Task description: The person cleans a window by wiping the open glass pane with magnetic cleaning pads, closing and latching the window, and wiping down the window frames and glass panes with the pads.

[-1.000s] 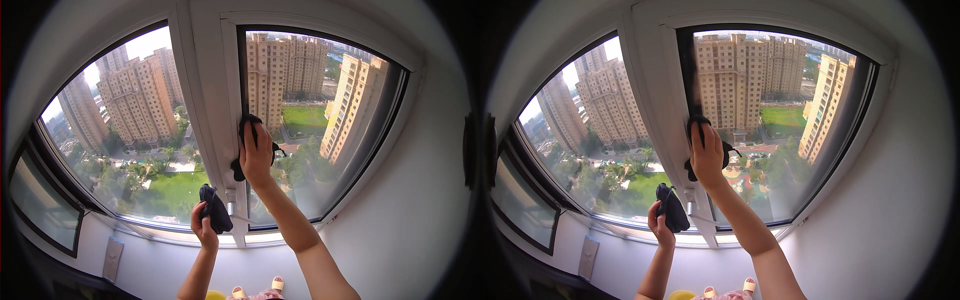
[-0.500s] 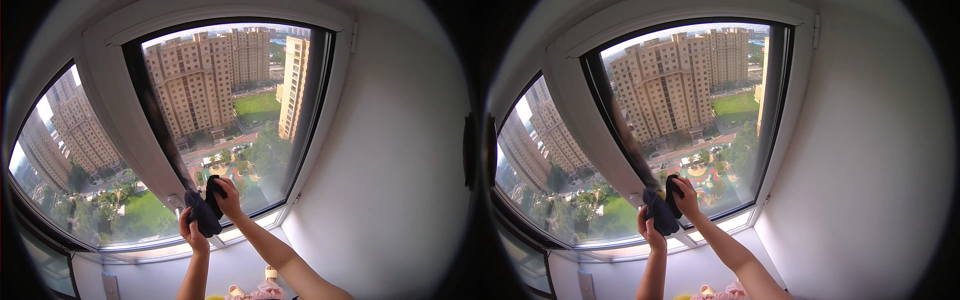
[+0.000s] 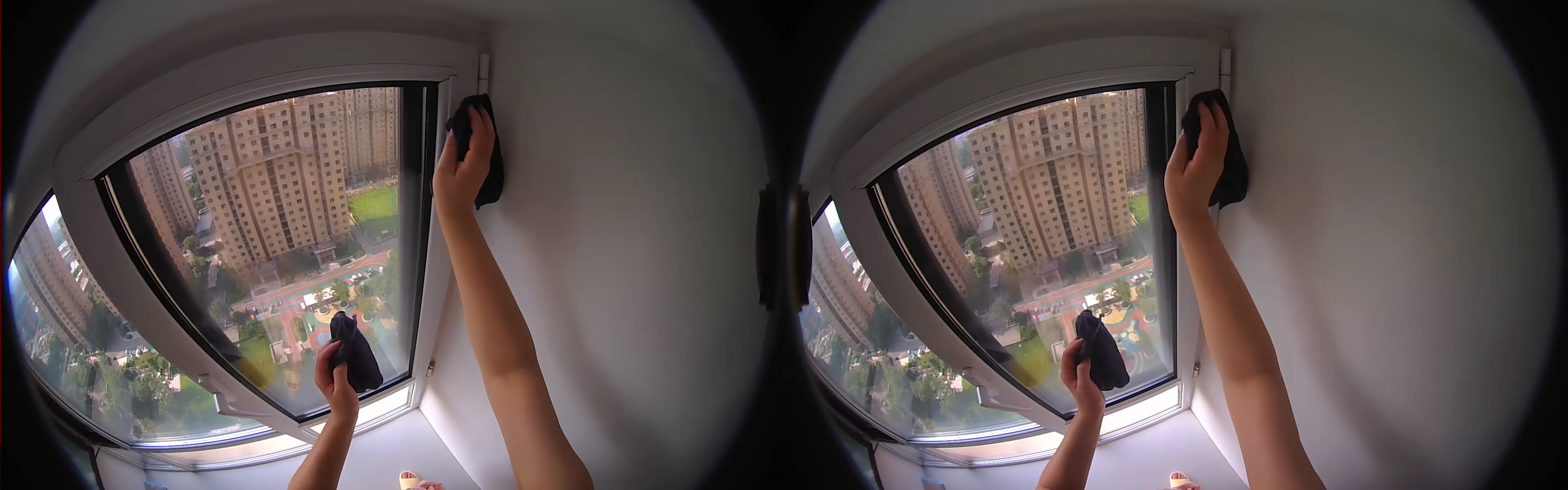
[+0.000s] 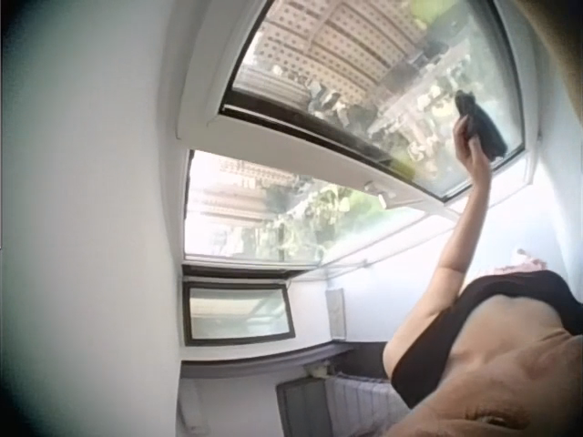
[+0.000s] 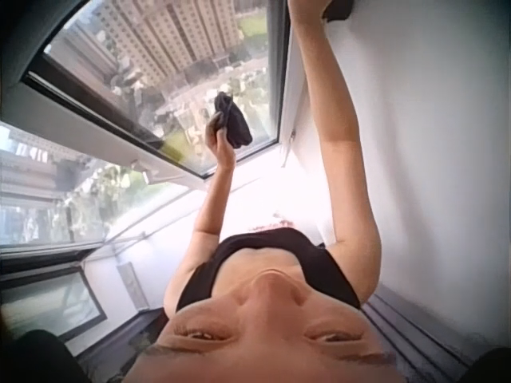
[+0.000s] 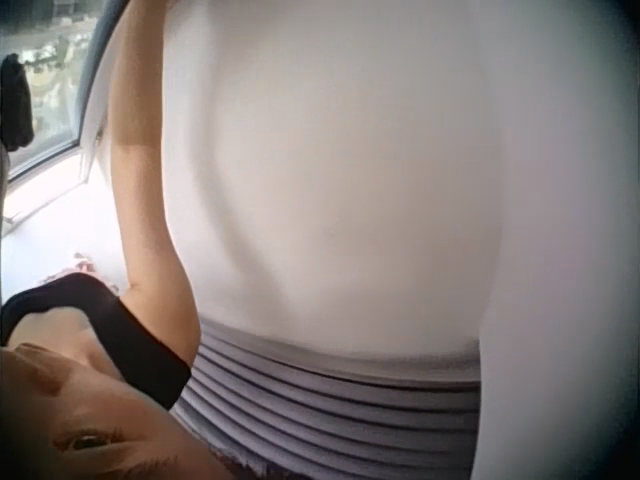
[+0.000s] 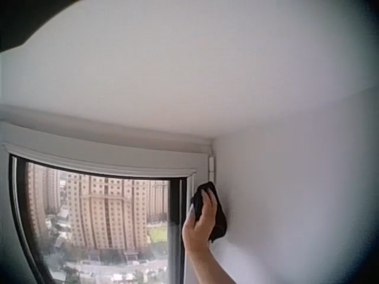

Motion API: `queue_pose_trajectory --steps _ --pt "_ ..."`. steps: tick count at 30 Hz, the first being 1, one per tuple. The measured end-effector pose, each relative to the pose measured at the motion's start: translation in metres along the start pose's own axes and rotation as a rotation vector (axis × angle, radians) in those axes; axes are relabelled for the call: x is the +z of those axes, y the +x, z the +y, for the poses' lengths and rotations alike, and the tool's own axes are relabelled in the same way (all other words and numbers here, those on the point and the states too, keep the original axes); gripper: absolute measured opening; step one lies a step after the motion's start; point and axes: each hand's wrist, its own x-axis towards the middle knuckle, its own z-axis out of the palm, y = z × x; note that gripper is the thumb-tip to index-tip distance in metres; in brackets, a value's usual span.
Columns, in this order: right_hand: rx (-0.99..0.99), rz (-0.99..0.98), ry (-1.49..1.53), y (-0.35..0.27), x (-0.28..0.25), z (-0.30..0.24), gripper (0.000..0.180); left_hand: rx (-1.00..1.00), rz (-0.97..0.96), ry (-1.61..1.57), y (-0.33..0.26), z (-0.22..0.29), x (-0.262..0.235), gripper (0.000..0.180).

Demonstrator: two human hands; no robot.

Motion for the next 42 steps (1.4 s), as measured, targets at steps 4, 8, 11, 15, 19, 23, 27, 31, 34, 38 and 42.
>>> queue_pose_trajectory --steps 4,8,11,15,19,23,27,31,34,38,42 --pt "-0.177 -0.125 -0.311 0.022 0.032 0.021 0.038 0.028 0.039 0.011 0.014 -0.016 0.02 0.032" --pt "-0.105 -0.18 -0.318 -0.029 0.019 0.03 0.041 -0.024 0.086 -0.048 0.022 -0.041 0.015 0.031" --pt "-0.011 -0.273 -0.304 -0.101 -0.011 0.027 0.041 -0.026 0.071 -0.008 0.021 -0.048 0.016 0.031" --pt "0.026 -0.409 -0.271 -0.189 -0.052 0.04 0.046 -0.031 0.065 -0.019 0.015 -0.048 0.02 0.032" --pt "0.059 -0.4 -0.105 -0.14 -0.036 0.04 0.044 0.029 0.03 0.014 0.021 -0.037 0.017 0.031" --pt "0.029 -0.273 -0.011 0.0 0.013 0.032 0.045 0.084 0.032 0.025 0.031 -0.019 0.016 0.03" --pt "0.161 -0.04 0.077 0.058 0.051 0.019 0.044 0.099 0.066 0.012 0.037 0.005 -0.002 0.032" --pt "0.076 0.036 0.027 0.056 0.073 -0.019 0.037 0.141 0.111 0.026 0.041 0.015 -0.03 0.031" --pt "-0.114 -0.032 0.048 0.042 0.098 -0.077 0.032 0.128 0.165 -0.004 0.049 0.019 -0.043 0.031" --pt "-0.262 -0.195 0.154 0.057 0.088 -0.071 0.03 0.1 0.161 -0.035 0.057 0.022 -0.043 0.032" --pt "0.016 -0.134 0.07 0.095 0.047 0.029 0.032 0.077 0.145 -0.063 0.051 0.011 -0.031 0.031"
